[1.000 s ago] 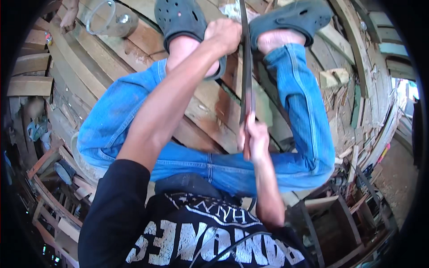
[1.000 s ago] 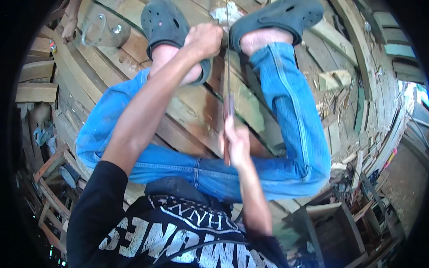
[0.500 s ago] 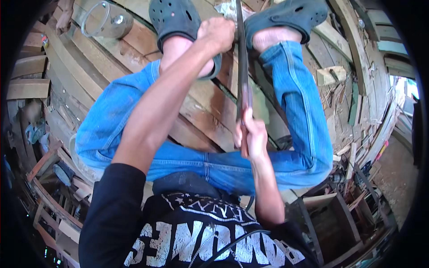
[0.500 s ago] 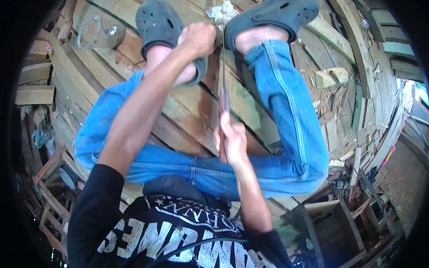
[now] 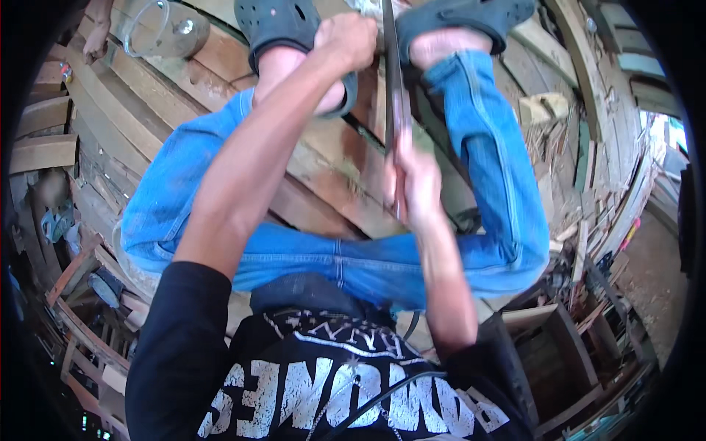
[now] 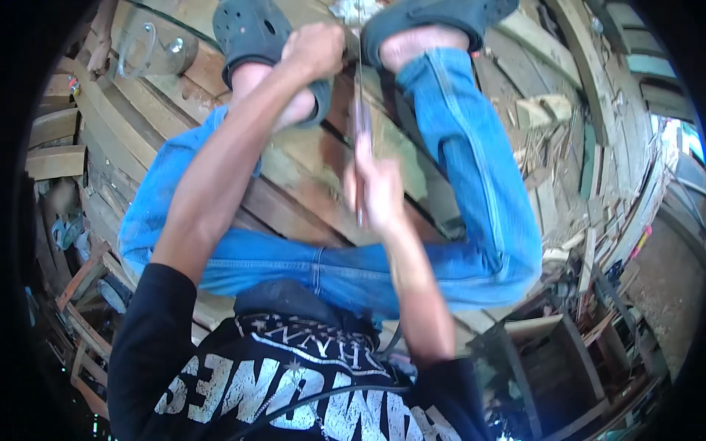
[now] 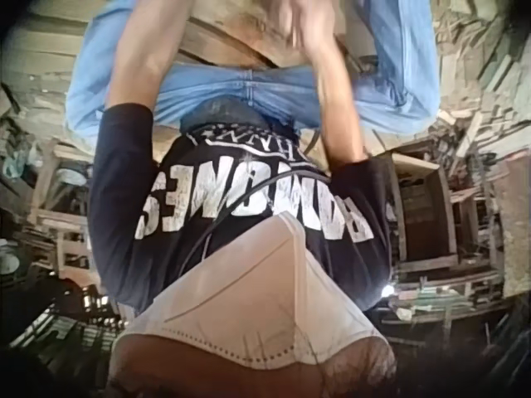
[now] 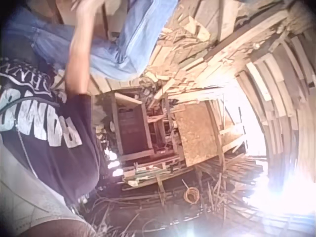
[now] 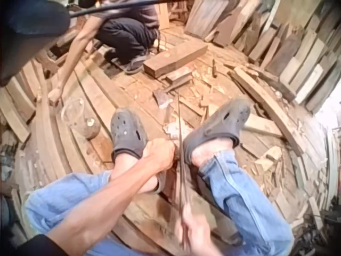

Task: The person is sawing a piece of wood while sitting on a pile of wood scraps.

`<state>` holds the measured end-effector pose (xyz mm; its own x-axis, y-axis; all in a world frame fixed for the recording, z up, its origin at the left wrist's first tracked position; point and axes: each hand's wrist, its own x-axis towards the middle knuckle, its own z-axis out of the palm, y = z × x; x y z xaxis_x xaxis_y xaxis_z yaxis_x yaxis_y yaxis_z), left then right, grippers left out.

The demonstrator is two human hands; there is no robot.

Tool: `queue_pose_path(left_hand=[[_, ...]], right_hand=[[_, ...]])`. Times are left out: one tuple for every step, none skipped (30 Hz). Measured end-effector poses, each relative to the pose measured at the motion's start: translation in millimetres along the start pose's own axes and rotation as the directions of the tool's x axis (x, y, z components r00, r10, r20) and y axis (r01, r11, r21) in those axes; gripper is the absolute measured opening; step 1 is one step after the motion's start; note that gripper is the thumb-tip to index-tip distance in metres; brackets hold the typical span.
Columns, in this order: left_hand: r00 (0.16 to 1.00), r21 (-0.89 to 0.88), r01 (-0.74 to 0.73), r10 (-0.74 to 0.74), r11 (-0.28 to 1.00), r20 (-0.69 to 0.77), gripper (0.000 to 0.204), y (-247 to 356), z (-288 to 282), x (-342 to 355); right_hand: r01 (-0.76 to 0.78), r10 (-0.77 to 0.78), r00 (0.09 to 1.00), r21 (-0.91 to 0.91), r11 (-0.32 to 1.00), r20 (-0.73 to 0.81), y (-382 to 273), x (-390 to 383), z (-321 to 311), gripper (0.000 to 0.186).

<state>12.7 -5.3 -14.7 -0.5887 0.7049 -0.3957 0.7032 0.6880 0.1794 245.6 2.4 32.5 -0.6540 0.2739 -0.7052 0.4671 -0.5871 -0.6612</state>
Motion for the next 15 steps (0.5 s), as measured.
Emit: queue_pose_path(left_hand=[[1.0,-0.005,0.001,-0.001,1.0,0.0,0.023,-0.1,3.5,-0.7],[0.998,0.007,-0.014,0.015,1.0,-0.058,0.022,2.5,6.7,0.8],[0.998,0.011,-0.012,0.013,1.0,-0.063,0.022,-3.4,4.3,7.9],[0.997,-0.034,-0.036,0.034,0.999,-0.069,0.02,0.5,2.4,8.7],[0.997,-0.069,-0.04,0.035,0.997,-0.072,0.019,0.8,1.6,5.6],[0.999,-0.084,-0.025,0.021,0.996,-0.048,0.019,0.8,-0.1,4.0],[0.999,-0.081,-0.013,0.009,0.997,-0.039,0.019,-1.6,4.3,-2.0],[1.0,-0.019,-0.009,0.008,1.0,-0.021,0.021,-3.3,6.8,-5.9],[0.999,0.047,-0.008,0.009,0.999,-0.039,0.022,-3.0,2.7,4.5],[1.0,0.011,0.007,-0.007,1.0,-0.012,0.026,7.5,2.0,7.2],[1.0,0.006,-0.006,0.006,1.0,0.016,0.026,9.8,2.8,2.4],[1.0,-0.054,0.011,-0.012,0.998,-0.018,0.019,7.3,-0.2,4.5],[0.998,-0.109,0.025,-0.031,0.994,-0.053,0.014,5.7,0.2,7.0],[0.999,-0.076,0.038,-0.039,0.996,-0.014,0.014,1.0,1.1,7.6],[0.999,-0.072,0.046,-0.047,0.996,-0.008,0.014,0.1,7.6,1.9]], right_hand=[[-0.012,0.012,1.0,0.009,1.0,-0.022,8.5,-16.6,1.4,0.058],[-0.032,0.032,0.998,-0.002,0.999,-0.055,10.0,-18.6,-2.3,0.056],[-0.039,0.035,0.999,-0.124,0.992,-0.033,2.2,3.1,-13.1,0.058],[-0.016,0.015,1.0,-0.087,0.996,-0.008,-14.0,22.4,-13.8,0.059],[0.002,0.0,0.999,-0.046,0.999,0.035,-28.5,37.4,-11.9,0.059],[0.065,-0.065,0.998,-0.036,0.997,0.016,-29.3,40.2,-3.6,0.061],[0.071,-0.074,0.997,-0.167,0.983,-0.016,-17.1,27.7,1.7,0.055],[0.071,-0.073,0.997,-0.167,0.983,-0.003,-9.0,5.7,6.0,0.055],[0.043,-0.045,0.999,-0.106,0.993,-0.016,-5.6,-7.0,4.6,0.06],[0.001,-0.003,0.999,-0.03,1.0,-0.052,1.8,-13.3,4.0,0.066],[-0.005,0.003,0.999,-0.042,0.999,-0.047,3.0,-0.3,-10.0,0.049],[0.003,-0.003,1.0,-0.029,1.0,0.009,-9.0,23.6,-15.1,0.049],[0.015,-0.015,0.998,-0.009,1.0,0.065,-20.5,37.8,-16.2,0.056],[0.039,-0.039,0.999,-0.055,0.998,0.006,-28.6,35.7,0.1,0.061],[-0.007,-0.006,0.997,-0.18,0.984,-0.071,-23.3,22.8,7.4,0.06]])
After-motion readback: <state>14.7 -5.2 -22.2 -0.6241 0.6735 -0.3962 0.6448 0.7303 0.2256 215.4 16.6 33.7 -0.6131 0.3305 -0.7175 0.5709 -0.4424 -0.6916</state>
